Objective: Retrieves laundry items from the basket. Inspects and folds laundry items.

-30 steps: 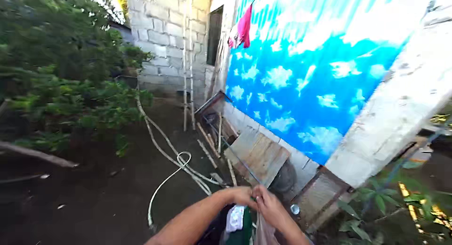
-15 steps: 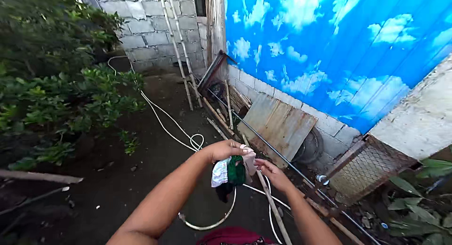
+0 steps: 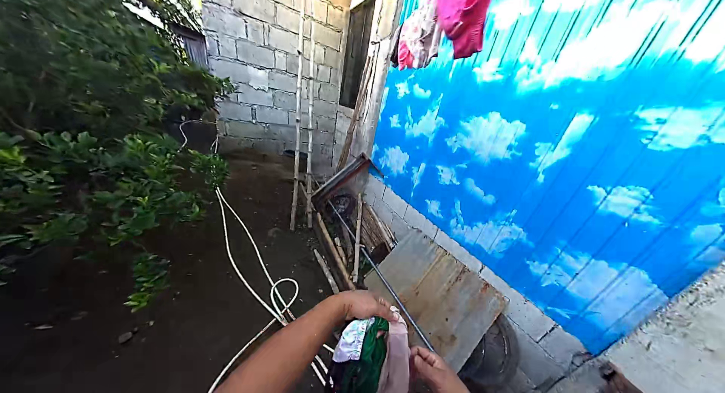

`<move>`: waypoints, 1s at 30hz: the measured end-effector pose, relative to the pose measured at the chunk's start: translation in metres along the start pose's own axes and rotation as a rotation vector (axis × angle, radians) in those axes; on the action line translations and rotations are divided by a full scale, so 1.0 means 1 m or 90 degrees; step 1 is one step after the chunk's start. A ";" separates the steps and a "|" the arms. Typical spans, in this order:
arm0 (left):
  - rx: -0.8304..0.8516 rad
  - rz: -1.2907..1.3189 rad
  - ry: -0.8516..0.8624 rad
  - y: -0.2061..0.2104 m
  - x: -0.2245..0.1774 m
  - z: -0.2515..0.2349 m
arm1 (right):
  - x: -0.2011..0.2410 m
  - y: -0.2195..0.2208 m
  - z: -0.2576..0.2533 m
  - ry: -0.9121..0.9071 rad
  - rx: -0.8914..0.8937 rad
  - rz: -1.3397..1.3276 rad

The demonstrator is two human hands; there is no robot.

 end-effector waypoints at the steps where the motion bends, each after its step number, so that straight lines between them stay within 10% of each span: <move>1: 0.014 -0.014 0.002 -0.007 0.005 -0.005 | -0.008 0.001 -0.011 0.025 -0.005 0.011; 7: 0.050 -0.136 -0.032 -0.076 0.072 -0.008 | -0.035 0.032 -0.098 0.063 -0.094 0.105; 15: 0.033 -0.197 -0.125 -0.266 0.181 0.035 | -0.010 0.099 -0.276 0.124 -0.209 0.040; 30: -0.343 -0.455 -0.283 -0.646 0.127 0.031 | 0.047 0.107 -0.633 0.099 -0.259 0.091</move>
Point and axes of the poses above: each hand's wrist, its own z-axis away from the middle knuckle, its own y-axis out of the palm, x = y × z, the point moved 7 cm from there along -z, towards the middle knuckle, and after that the axes turned 10 degrees about z, right-handed, at the moved point
